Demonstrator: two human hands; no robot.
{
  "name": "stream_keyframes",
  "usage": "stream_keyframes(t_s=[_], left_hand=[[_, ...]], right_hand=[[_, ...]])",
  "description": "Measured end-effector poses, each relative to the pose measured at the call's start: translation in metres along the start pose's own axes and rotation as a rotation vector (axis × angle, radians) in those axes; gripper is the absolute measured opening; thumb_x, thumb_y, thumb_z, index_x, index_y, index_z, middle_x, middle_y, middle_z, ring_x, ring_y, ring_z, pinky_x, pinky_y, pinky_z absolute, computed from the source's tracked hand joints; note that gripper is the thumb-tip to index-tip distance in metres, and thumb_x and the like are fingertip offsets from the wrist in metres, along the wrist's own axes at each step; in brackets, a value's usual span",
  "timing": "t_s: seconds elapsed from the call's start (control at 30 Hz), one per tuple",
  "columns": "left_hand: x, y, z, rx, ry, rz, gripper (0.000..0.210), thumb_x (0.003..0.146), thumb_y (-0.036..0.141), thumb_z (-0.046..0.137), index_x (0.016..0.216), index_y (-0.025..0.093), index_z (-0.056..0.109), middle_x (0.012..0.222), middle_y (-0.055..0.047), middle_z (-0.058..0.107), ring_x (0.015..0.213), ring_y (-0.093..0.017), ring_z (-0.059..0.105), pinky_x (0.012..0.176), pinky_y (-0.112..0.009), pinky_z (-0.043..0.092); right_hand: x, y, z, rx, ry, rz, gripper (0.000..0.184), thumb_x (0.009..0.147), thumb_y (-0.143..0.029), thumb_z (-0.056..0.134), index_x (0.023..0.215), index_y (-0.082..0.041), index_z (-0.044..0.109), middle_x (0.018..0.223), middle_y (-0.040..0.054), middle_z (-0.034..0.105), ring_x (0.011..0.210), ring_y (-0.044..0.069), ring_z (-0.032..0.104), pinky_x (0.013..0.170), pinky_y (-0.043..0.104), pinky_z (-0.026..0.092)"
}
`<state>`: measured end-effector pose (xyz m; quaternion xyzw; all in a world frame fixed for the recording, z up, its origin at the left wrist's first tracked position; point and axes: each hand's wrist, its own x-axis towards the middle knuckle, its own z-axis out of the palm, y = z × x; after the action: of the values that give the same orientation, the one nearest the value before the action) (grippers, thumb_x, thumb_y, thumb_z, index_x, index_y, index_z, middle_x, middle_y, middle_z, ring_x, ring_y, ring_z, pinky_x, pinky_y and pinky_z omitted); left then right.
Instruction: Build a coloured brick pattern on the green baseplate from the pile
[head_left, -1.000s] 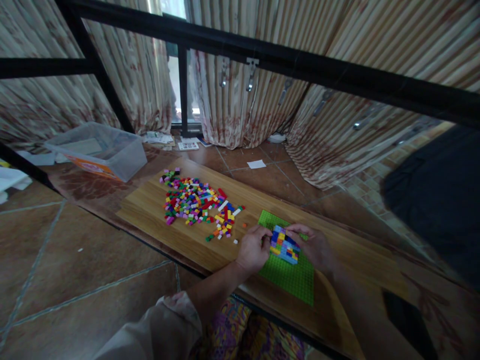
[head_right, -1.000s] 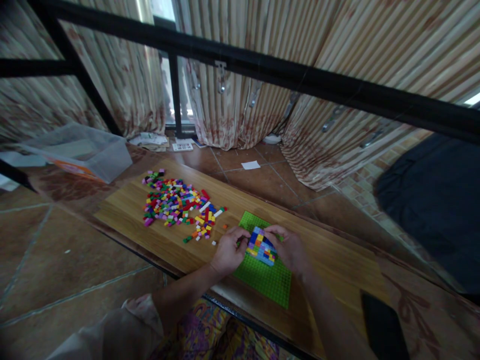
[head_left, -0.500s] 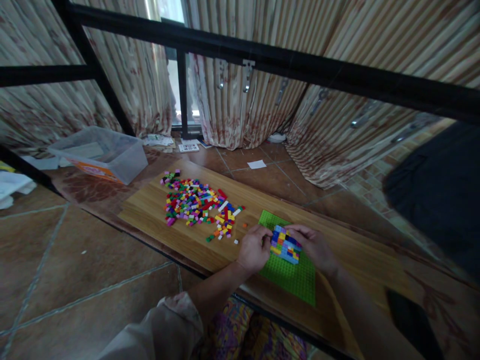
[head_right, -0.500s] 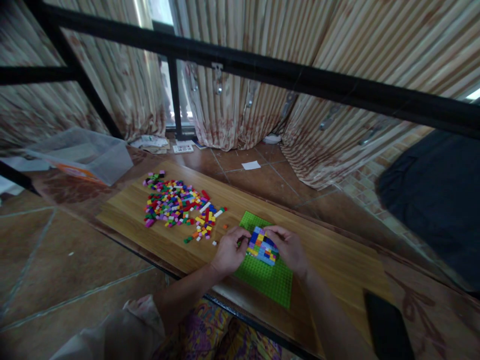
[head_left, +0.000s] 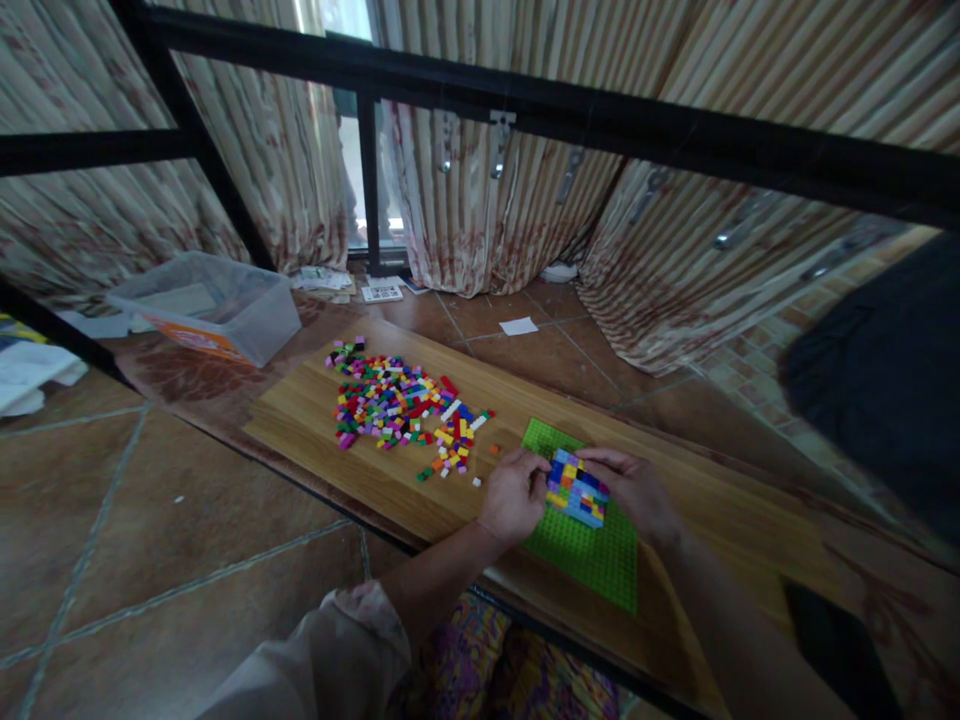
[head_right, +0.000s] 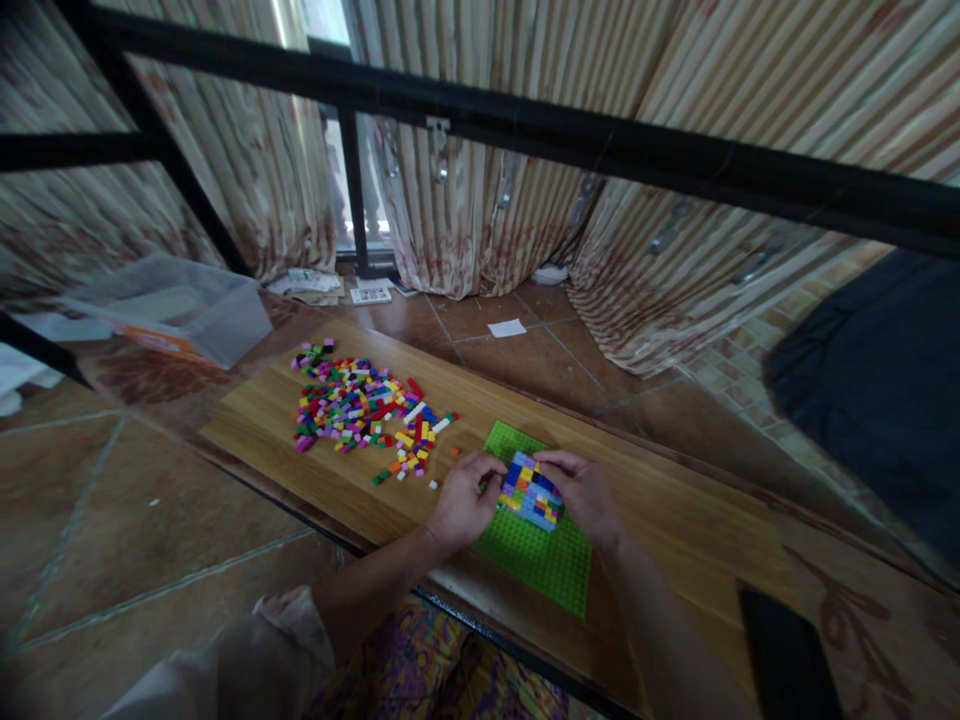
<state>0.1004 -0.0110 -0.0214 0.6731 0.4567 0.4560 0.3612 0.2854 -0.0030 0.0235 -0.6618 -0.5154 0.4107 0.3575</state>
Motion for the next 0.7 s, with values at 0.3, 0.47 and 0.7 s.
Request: stream_keyframes(t_s=[0.3,0.47,0.7], left_hand=[[-0.002,0.003,0.001,0.013,0.023,0.02,0.02,0.08,0.005,0.053,0.086,0.02,0.065,0.085,-0.003,0.064,0.085,-0.017,0.061,0.084,-0.029,0.051],[-0.003,0.003,0.003,0.024,0.029,0.019,0.019,0.08,0.006,0.053,0.085,0.02,0.065,0.083,-0.002,0.064,0.083,-0.017,0.062,0.084,-0.029,0.052],[-0.002,-0.002,0.008,0.058,0.011,0.005,0.021,0.08,0.006,0.051,0.086,0.021,0.065,0.085,-0.003,0.064,0.087,-0.018,0.061,0.084,-0.031,0.052]], right_hand=[[0.007,-0.012,-0.012,-0.222,-0.112,-0.046,0.031,0.064,-0.045,0.069,0.081,-0.021,0.079,0.075,0.0051,0.075,0.064,0.019,0.067,0.058,0.029,0.051],[0.014,-0.009,-0.014,-0.326,-0.135,-0.064,0.03,0.066,-0.043,0.064,0.08,-0.021,0.079,0.077,0.0057,0.076,0.062,0.019,0.067,0.055,0.027,0.049],[0.017,-0.003,-0.009,-0.376,-0.084,-0.09,0.027,0.065,-0.041,0.059,0.074,-0.024,0.078,0.072,0.0037,0.075,0.061,0.021,0.067,0.055,0.03,0.05]])
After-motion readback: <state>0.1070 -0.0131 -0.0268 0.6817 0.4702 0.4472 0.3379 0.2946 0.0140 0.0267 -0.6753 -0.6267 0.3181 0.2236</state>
